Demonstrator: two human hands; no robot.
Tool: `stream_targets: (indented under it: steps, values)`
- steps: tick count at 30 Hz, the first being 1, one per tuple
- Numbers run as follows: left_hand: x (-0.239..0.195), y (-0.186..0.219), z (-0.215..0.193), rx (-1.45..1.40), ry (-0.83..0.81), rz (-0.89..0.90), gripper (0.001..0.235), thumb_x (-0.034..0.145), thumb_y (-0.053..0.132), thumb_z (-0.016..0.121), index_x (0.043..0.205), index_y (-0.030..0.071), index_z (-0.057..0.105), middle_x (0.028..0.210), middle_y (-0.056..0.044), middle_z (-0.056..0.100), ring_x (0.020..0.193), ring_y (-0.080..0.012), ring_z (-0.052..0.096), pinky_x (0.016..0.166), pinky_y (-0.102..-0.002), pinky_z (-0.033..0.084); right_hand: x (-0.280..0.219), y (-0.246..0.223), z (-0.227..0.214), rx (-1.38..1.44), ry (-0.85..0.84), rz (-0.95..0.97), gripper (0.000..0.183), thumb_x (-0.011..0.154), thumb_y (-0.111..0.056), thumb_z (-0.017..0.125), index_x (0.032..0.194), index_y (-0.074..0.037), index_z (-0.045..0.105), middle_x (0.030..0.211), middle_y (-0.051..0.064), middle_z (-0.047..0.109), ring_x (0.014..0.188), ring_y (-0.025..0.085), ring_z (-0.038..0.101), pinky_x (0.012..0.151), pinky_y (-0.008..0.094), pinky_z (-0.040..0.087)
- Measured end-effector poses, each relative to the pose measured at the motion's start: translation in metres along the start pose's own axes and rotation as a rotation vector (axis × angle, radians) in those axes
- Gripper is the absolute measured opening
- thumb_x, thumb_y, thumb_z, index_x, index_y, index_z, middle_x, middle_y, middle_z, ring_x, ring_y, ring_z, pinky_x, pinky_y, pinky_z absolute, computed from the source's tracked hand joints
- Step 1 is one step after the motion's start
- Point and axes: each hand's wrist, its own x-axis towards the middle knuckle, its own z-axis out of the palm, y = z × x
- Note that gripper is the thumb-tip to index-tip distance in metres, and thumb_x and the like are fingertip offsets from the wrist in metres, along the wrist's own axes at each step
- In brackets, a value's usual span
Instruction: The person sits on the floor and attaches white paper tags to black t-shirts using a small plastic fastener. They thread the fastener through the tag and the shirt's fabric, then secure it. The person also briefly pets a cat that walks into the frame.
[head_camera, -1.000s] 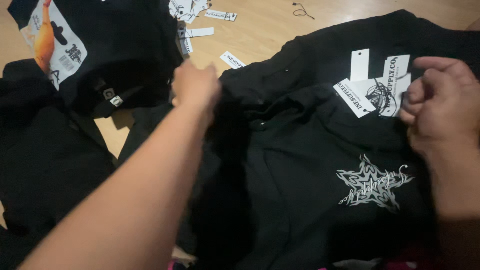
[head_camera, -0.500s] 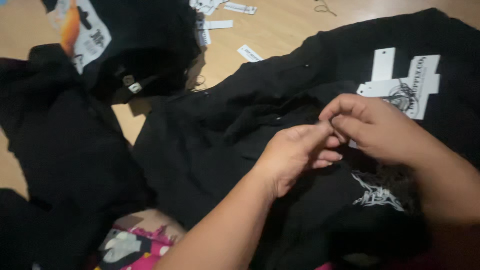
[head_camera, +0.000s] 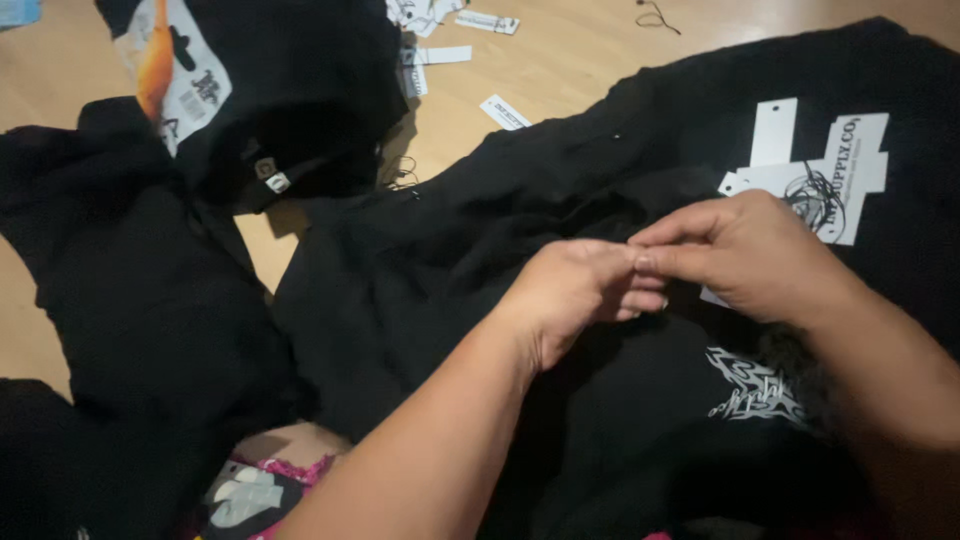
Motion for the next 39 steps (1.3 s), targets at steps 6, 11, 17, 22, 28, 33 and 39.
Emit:
stream_targets:
  steps: [6, 11, 17, 22, 28, 33, 39]
  values:
    - [0.047, 0.006, 0.009, -0.208, -0.058, -0.03, 0.021, 0.097, 0.019, 0.059, 0.108, 0.003, 0.067, 0.095, -0.011, 0.068, 0.082, -0.0231, 0.07, 0.069, -0.03, 0.054, 0.025, 0.046, -0.007, -0.179, 0.268, -0.338, 0.012, 0.094, -0.02, 0.074, 0.099, -0.016, 0.084, 0.087, -0.002, 0.081, 0.075, 0.009, 0.07, 0.073, 0.026, 0.053]
    - [0.075, 0.013, 0.015, 1.132, 0.429, 0.433, 0.04, 0.083, 0.023, 0.054, 0.114, 0.021, 0.079, 0.12, -0.005, 0.073, 0.115, -0.0319, 0.062, 0.096, -0.043, 0.046, 0.032, 0.061, 0.002, -0.103, 0.367, -0.257, 0.014, 0.106, -0.02, 0.064, 0.098, -0.011, 0.071, 0.051, 0.004, 0.057, 0.042, 0.018, 0.053, 0.047, 0.033, 0.04]
    - [0.1, 0.007, 0.007, 1.568, 0.522, 0.551, 0.045, 0.085, 0.01, 0.05, 0.127, 0.015, 0.062, 0.15, -0.009, 0.052, 0.14, -0.0332, 0.043, 0.108, -0.05, 0.033, 0.079, 0.083, -0.001, -0.236, 0.488, -0.236, 0.016, 0.104, -0.029, 0.063, 0.097, -0.018, 0.072, 0.072, 0.005, 0.066, 0.066, 0.024, 0.06, 0.068, 0.044, 0.043]
    - [0.12, 0.0, -0.004, 1.712, 0.634, 0.538, 0.049, 0.092, 0.011, 0.039, 0.139, 0.017, 0.056, 0.128, -0.005, 0.063, 0.112, -0.0298, 0.055, 0.091, -0.045, 0.04, 0.112, 0.076, 0.004, -0.153, 0.473, -0.442, 0.014, 0.103, -0.021, 0.065, 0.102, -0.011, 0.075, 0.099, 0.004, 0.075, 0.085, 0.022, 0.068, 0.076, 0.039, 0.049]
    - [0.119, 0.03, -0.006, 1.425, 0.674, 0.396, 0.054, 0.098, 0.033, 0.059, 0.147, 0.018, 0.044, 0.132, -0.014, 0.056, 0.109, -0.0419, 0.057, 0.086, -0.057, 0.048, 0.118, 0.063, 0.012, -0.211, 0.386, -0.283, 0.013, 0.1, -0.028, 0.064, 0.095, -0.019, 0.071, 0.086, 0.0, 0.072, 0.074, 0.024, 0.064, 0.071, 0.042, 0.046]
    - [0.127, 0.031, -0.006, 1.442, 0.624, 0.231, 0.02, 0.097, 0.02, 0.056, 0.108, 0.014, 0.071, 0.101, -0.009, 0.069, 0.099, -0.0346, 0.067, 0.086, -0.049, 0.05, 0.102, 0.054, 0.01, -0.224, 0.334, -0.266, 0.013, 0.103, -0.013, 0.062, 0.103, -0.008, 0.074, 0.105, 0.013, 0.074, 0.098, 0.037, 0.072, 0.082, 0.048, 0.057]
    - [0.124, 0.03, -0.005, 1.66, 0.49, 0.672, 0.022, 0.086, 0.022, 0.062, 0.098, 0.01, 0.076, 0.11, -0.015, 0.065, 0.123, -0.045, 0.054, 0.101, -0.056, 0.045, 0.119, 0.071, 0.014, -0.217, 0.414, -0.302, 0.014, 0.098, -0.028, 0.062, 0.091, -0.019, 0.071, 0.075, 0.005, 0.069, 0.065, 0.027, 0.061, 0.066, 0.045, 0.044]
